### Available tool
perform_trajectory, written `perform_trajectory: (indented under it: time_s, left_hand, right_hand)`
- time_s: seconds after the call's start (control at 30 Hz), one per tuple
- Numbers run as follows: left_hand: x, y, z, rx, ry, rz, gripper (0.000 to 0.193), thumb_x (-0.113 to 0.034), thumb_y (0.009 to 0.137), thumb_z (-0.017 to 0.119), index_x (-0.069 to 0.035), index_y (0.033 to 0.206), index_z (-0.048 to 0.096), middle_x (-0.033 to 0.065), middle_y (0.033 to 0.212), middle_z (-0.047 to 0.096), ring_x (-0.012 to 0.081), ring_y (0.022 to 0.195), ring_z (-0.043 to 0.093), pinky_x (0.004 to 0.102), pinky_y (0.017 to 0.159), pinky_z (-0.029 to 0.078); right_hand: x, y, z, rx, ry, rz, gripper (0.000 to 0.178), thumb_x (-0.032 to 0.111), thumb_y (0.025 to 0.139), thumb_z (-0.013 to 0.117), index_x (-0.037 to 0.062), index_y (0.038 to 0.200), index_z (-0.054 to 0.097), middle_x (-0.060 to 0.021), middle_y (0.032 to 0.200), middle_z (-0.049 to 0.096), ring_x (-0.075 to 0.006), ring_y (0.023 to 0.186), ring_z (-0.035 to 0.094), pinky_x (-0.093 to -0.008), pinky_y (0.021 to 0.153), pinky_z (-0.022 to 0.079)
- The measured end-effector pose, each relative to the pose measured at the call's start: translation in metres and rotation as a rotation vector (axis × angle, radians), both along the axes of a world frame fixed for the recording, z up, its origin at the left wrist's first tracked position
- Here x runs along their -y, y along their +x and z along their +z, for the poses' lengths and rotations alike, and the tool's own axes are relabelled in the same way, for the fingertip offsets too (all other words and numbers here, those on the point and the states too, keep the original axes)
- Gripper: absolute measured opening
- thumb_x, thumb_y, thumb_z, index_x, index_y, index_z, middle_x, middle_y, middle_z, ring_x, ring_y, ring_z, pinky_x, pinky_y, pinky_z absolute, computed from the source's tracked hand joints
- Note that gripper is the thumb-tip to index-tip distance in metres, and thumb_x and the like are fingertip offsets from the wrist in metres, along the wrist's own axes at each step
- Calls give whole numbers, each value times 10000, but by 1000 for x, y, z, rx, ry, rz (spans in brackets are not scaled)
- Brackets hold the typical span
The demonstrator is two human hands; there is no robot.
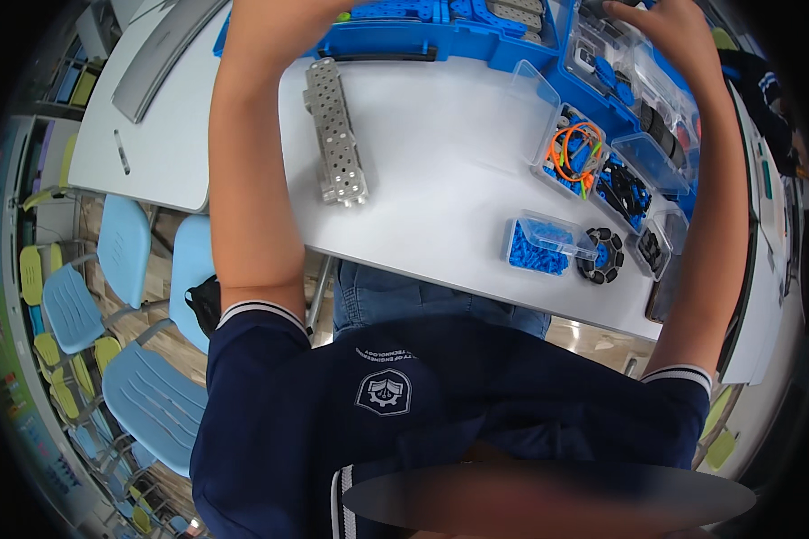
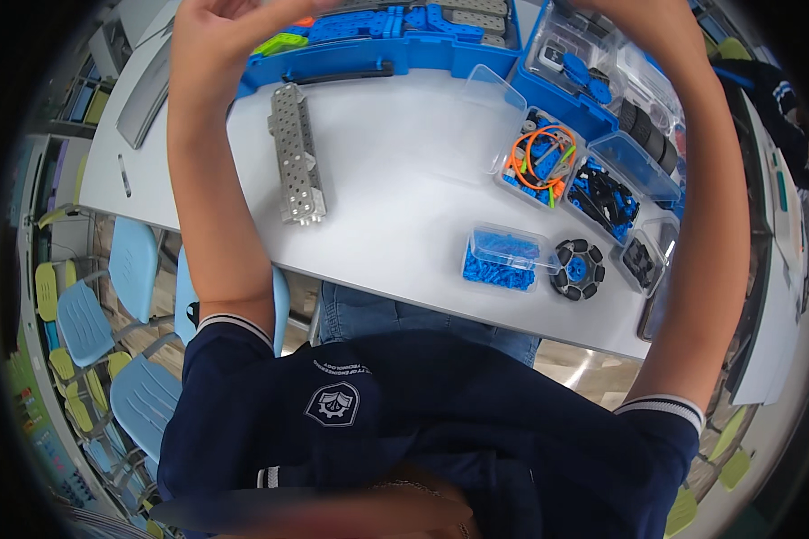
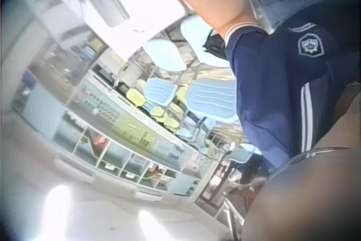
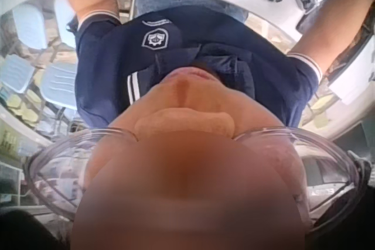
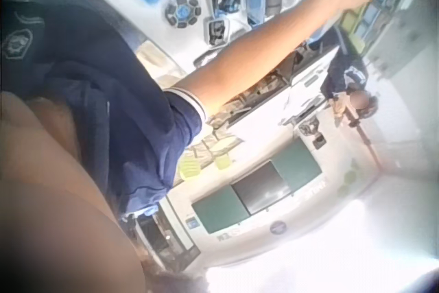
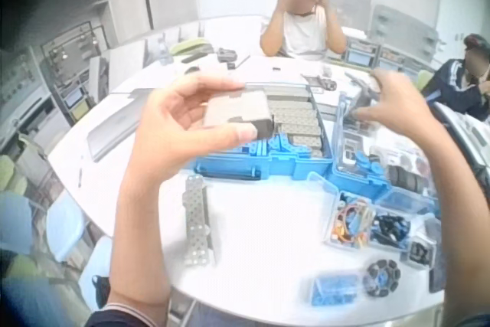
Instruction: The person organizes and handles various components from a robotics kit, including a grey control unit, blue connectors, and grey beams. They place items into a blue storage case and on the table, then pick up and examine pieces before setting them down again.
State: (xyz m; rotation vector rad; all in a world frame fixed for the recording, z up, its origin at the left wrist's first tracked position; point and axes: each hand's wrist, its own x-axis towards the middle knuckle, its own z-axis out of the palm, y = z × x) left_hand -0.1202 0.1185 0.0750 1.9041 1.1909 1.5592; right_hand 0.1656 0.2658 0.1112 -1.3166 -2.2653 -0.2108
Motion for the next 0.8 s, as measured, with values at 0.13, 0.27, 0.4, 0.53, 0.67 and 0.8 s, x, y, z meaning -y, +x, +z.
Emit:
perform_trajectory:
  time_s: [0.13,0.27,0.4,0.53,0.67,0.8]
  left_hand:
    - [31,-5,-10,-532,-59,202,549,-164,797,862,-72,1304,676,115,1247,706,247,1130,668,368,1036,506]
    - [47,6,-40,-615,8,166,564,-95,666,894,-58,1197,707,113,1181,718,289,1087,676,373,959,526]
    - [54,12,-57,-632,-190,82,554,3,641,842,-43,1170,685,135,1180,705,338,1135,645,401,998,498]
    - [53,13,-61,-617,-303,-27,558,69,643,798,-29,1173,651,153,1204,689,364,1161,631,416,1014,488]
    - [50,22,-65,-681,-383,-45,573,83,671,781,-28,1207,613,183,1211,663,394,1164,619,436,998,486]
    - [48,29,-68,-717,-374,-19,576,44,732,773,-38,1271,587,207,1244,646,413,1167,612,449,991,486]
  right_hand:
    - [70,-11,-8,-64,-14,329,483,262,759,836,-24,1125,704,-186,994,746,-286,848,693,-384,739,551]
    - [123,-28,-36,-47,-178,540,553,283,689,843,-23,1118,674,-199,934,720,-362,828,710,-417,765,568]
    - [158,-35,-55,66,-282,562,488,234,691,826,-35,1056,646,-219,992,711,-387,850,713,-448,773,571]
    - [173,-37,-66,109,-299,581,398,177,701,789,-52,994,647,-221,950,714,-377,810,716,-457,749,564]
    - [180,-38,-80,146,-256,558,279,134,713,751,-39,915,664,-185,865,705,-338,804,718,-435,721,545]
    - [195,-36,-88,94,-65,547,198,133,735,724,-4,853,641,-139,770,672,-282,755,692,-396,703,520]
